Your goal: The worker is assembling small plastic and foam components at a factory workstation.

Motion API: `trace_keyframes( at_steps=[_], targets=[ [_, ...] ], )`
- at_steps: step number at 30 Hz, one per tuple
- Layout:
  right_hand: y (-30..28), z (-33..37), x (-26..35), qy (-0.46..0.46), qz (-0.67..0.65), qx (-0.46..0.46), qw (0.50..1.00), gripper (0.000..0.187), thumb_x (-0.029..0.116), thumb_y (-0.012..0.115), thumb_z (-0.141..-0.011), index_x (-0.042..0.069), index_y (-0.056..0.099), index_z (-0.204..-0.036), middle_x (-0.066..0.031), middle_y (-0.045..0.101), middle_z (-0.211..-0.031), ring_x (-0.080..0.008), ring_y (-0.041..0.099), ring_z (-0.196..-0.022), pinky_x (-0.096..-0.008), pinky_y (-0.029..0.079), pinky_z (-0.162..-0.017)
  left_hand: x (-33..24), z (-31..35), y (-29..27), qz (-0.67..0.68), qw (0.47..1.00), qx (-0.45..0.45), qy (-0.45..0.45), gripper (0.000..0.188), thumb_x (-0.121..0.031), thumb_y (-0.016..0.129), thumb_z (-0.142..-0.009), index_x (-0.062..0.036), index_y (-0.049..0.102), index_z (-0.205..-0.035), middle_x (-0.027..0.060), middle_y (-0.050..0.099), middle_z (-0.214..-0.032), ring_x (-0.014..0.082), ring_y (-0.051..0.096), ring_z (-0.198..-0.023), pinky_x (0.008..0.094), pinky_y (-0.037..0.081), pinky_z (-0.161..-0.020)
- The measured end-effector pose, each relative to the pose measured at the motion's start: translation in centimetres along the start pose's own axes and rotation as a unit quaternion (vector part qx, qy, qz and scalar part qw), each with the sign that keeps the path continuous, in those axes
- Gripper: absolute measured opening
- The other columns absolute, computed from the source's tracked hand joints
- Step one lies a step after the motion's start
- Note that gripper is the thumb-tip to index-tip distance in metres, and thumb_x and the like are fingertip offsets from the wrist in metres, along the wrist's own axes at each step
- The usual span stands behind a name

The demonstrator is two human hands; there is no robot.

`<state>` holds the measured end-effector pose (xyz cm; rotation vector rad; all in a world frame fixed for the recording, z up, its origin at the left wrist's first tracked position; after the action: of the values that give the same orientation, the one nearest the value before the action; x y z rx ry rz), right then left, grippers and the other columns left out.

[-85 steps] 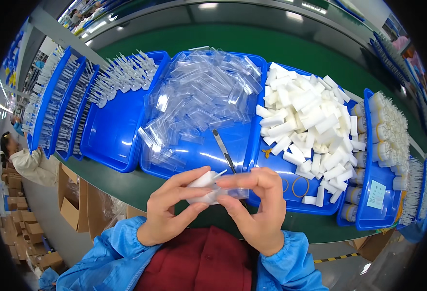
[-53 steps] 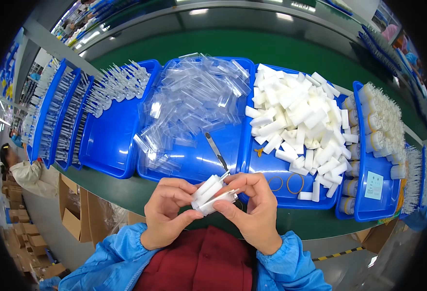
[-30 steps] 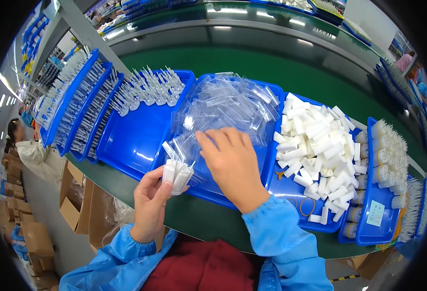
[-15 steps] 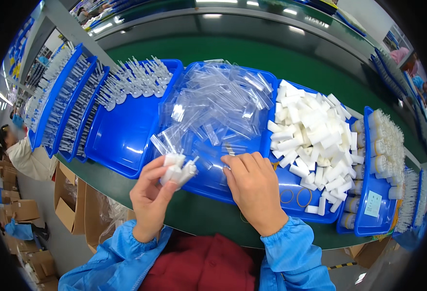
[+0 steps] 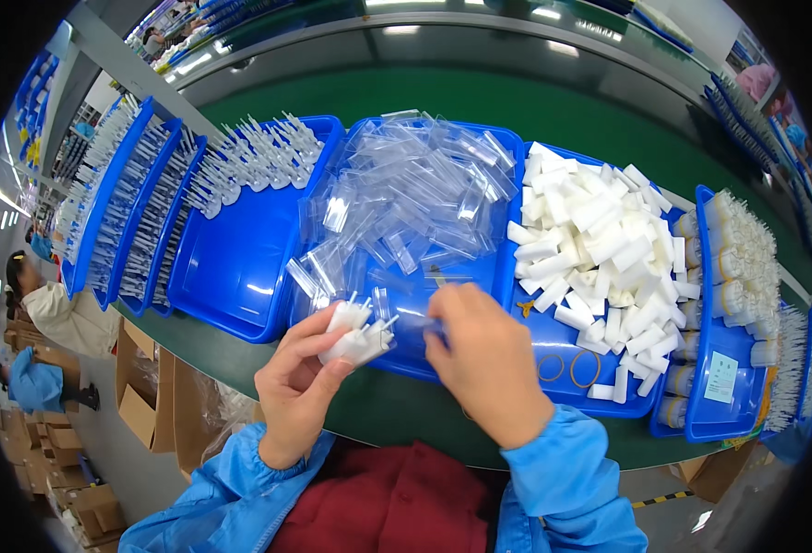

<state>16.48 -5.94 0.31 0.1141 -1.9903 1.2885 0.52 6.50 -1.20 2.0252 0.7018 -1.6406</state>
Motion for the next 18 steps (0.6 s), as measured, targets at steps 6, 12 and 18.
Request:
trace_keyframes(
  at_steps=[6,12,18],
  targets=[
    [-1.8,2.2,0.3,0.124,-0.457,-0.092,0.876,0.054,0.001,0.070,-0.092,-0.002,0.041,-0.137,-0.0119,0.071,-0.101,-0.0176,0.068,-0.101,-0.0284,0.052,-0.090,-0.1,0.9,2.2,0.001,0.996,0.068,-0.053,0.031,0.003,0.071,-0.089,0.0009,0.070,-0.120,0.0191,0.059,-0.138,0.0255,0.060,-0.124,0.0327,0.052,-0.098],
    [-1.2,4.1,0.4,0.165,-0.494,-0.078,0.850,0.040,0.002,0.073,-0.090,0.001,0.046,-0.119,-0.0152,0.071,-0.103,-0.0175,0.068,-0.101,-0.0295,0.052,-0.090,-0.2,1.0,3.2,0.003,0.994,0.089,-0.064,0.031,0.002,0.072,-0.090,-0.0015,0.070,-0.121,0.0185,0.059,-0.138,0.0231,0.062,-0.121,0.0308,0.054,-0.093],
    [-0.7,4.8,-0.2,0.113,-0.467,-0.143,0.865,0.040,0.002,0.076,-0.088,0.001,0.046,-0.114,-0.0163,0.070,-0.104,-0.0184,0.068,-0.099,-0.0300,0.052,-0.090,0.1,1.2,3.8,0.015,0.994,0.080,-0.073,0.031,0.000,0.071,-0.091,-0.0025,0.070,-0.122,0.0165,0.060,-0.137,0.0226,0.063,-0.119,0.0313,0.054,-0.092]
  ],
)
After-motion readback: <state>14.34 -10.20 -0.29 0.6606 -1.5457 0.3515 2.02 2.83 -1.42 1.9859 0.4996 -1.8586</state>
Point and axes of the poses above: each hand's wrist, its own z-axis away from the middle knuckle, its own y-axis out of the palm, x = y × z, the point moved 5 cm from there along -z, towards the middle knuckle
